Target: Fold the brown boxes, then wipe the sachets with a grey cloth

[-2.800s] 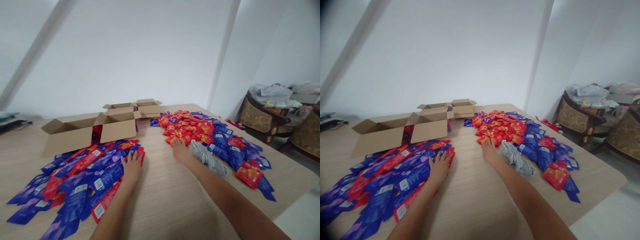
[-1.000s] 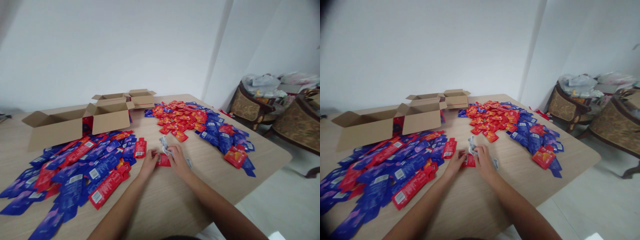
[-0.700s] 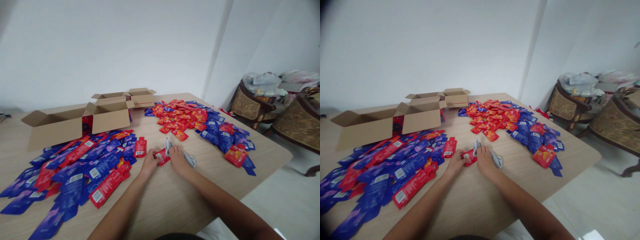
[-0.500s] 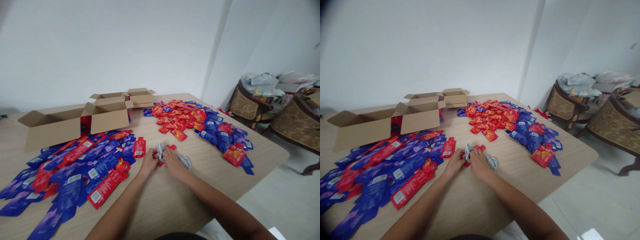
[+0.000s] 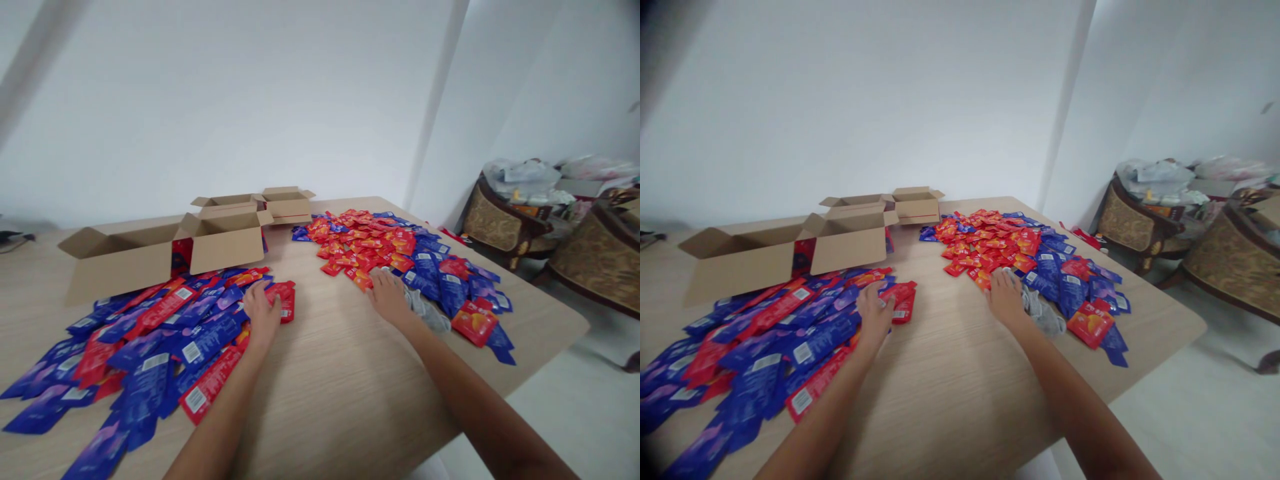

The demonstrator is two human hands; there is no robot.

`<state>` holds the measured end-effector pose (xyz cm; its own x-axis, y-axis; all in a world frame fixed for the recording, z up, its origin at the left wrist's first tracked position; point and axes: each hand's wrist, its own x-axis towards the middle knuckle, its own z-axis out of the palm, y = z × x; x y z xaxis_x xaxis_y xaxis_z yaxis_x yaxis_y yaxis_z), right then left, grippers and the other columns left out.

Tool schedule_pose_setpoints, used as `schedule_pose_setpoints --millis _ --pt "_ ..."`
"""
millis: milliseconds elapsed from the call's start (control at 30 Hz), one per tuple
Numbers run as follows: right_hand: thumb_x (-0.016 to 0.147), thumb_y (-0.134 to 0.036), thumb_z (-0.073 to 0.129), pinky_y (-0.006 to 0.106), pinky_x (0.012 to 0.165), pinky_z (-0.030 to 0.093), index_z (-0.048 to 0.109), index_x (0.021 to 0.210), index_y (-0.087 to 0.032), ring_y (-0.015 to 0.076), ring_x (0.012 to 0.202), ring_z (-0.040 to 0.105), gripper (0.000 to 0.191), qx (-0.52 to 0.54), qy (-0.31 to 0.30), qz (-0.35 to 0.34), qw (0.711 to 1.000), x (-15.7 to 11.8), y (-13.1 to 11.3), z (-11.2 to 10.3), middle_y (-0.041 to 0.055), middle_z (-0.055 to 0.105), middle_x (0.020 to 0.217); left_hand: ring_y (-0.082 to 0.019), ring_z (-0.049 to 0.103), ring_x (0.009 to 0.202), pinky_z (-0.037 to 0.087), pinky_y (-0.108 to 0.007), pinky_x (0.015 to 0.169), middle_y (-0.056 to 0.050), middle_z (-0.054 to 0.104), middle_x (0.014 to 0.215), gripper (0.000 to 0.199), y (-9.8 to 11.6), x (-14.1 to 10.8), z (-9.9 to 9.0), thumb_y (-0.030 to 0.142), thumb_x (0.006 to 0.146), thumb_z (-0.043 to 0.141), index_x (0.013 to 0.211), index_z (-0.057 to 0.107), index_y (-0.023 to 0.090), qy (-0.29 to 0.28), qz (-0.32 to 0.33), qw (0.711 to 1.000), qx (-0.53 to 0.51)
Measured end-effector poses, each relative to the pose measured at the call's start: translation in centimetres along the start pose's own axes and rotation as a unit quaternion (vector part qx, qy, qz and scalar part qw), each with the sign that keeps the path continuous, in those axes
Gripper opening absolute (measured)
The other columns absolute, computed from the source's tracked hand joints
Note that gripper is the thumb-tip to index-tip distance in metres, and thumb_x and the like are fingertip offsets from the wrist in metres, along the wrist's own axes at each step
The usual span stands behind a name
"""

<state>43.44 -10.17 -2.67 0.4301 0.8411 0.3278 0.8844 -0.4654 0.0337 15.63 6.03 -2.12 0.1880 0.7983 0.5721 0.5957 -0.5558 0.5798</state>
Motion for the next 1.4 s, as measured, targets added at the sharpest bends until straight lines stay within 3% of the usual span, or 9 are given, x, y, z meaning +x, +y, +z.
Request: schedule_pose_setpoints --millis 167,300,500,600,700,833,967,1200,1400 --pt "0.092 -0.028 0.035 0.039 0.097 0.031 0.046 0.129 -0.005 0.0275 0.121 0.042 0.045 0.033 -0.105 -0.057 0.992 -0.2 -5.5 -0.5 0.0218 0.047 0.133 -0.023 0.041 0.123 0.031 -0.042 0.105 -0.01 0.049 0.125 0.04 2.5 -2.8 2.1 0.016 0.082 0.043 0.121 0.046 0.018 -0.135 0.091 0.984 -0.066" --pt "0.096 -0.033 0.026 0.034 0.094 0.035 0.056 0.121 -0.018 0.0219 0.11 0.05 0.042 0.118 -0.076 -0.12 0.983 -3.1 -7.4 -2.8 0.0126 0.059 0.12 -0.022 0.041 0.123 0.033 -0.04 0.104 -0.012 0.048 0.13 0.043 4.1 -5.1 3.0 0.029 0.089 0.042 0.131 0.042 0.017 -0.274 0.137 0.949 -0.068" --pt "0.09 -0.028 0.04 0.06 0.094 0.029 0.052 0.127 -0.018 0.0356 0.127 0.03 0.04 0.008 -0.051 0.099 0.994 -4.4 -0.2 -0.9 0.0156 0.04 0.14 -0.027 0.035 0.126 0.028 -0.044 0.107 -0.011 0.041 0.138 0.05 4.9 -6.2 2.5 0.03 0.085 0.05 0.134 0.043 0.02 -0.354 0.176 0.917 0.047" --pt "0.086 -0.011 0.035 0.053 0.092 0.034 0.055 0.124 -0.017 0.0318 0.122 0.037 0.043 0.038 -0.071 0.088 0.993 -3.5 3.0 0.9 0.0146 0.045 0.136 -0.026 0.036 0.124 0.029 -0.04 0.106 -0.011 0.041 0.137 0.049 4.6 -5.5 2.0 0.028 0.085 0.049 0.132 0.046 0.017 -0.381 0.195 0.902 0.053" --pt "0.081 -0.004 0.033 0.042 0.095 0.037 0.058 0.119 -0.017 0.0241 0.115 0.045 0.047 0.163 -0.031 0.028 0.986 -2.6 2.2 1.1 0.0125 0.054 0.125 -0.026 0.038 0.122 0.031 -0.038 0.105 -0.011 0.043 0.134 0.054 4.6 -5.1 1.6 0.034 0.081 0.055 0.132 0.046 0.017 -0.424 0.211 0.88 0.029" --pt "0.086 -0.014 0.036 0.037 0.097 0.038 0.046 0.131 -0.013 0.0207 0.113 0.046 0.046 0.313 0.05 -0.057 0.947 -3.5 -5.0 -0.2 0.0121 0.054 0.122 -0.026 0.043 0.116 0.035 -0.037 0.102 -0.013 0.046 0.124 0.051 5.0 -5.7 2.0 0.034 0.078 0.061 0.124 0.051 0.014 -0.391 0.192 0.9 0.026" --pt "0.086 -0.014 0.04 0.037 0.102 0.033 0.048 0.13 -0.011 0.0222 0.116 0.042 0.045 0.29 -0.014 -0.183 0.939 -5.0 -10.4 -0.7 0.0126 0.053 0.127 -0.025 0.044 0.115 0.038 -0.038 0.1 -0.013 0.045 0.121 0.046 5.5 -6.5 2.4 0.02 0.076 0.06 0.121 0.05 0.013 -0.341 0.192 0.919 0.049" --pt "0.08 -0.004 0.039 0.038 0.103 0.031 0.053 0.127 -0.013 0.0228 0.119 0.039 0.05 0.221 -0.07 -0.137 0.963 -4.2 -8.1 0.2 0.0104 0.05 0.132 -0.027 0.048 0.105 0.041 -0.038 0.095 -0.015 0.05 0.11 0.038 6.6 -6.6 2.4 0.034 0.083 0.058 0.111 0.056 0.008 -0.336 0.175 0.918 0.12" --pt "0.077 -0.007 0.043 0.032 0.108 0.026 0.049 0.131 -0.01 0.0192 0.121 0.037 0.054 0.267 -0.053 -0.211 0.939 -5.7 -9.3 0.4 0.0085 0.049 0.135 -0.027 0.047 0.104 0.041 -0.037 0.093 -0.015 0.05 0.109 0.036 6.8 -7.0 2.4 0.03 0.085 0.054 0.114 0.056 0.008 -0.322 0.212 0.907 0.167"
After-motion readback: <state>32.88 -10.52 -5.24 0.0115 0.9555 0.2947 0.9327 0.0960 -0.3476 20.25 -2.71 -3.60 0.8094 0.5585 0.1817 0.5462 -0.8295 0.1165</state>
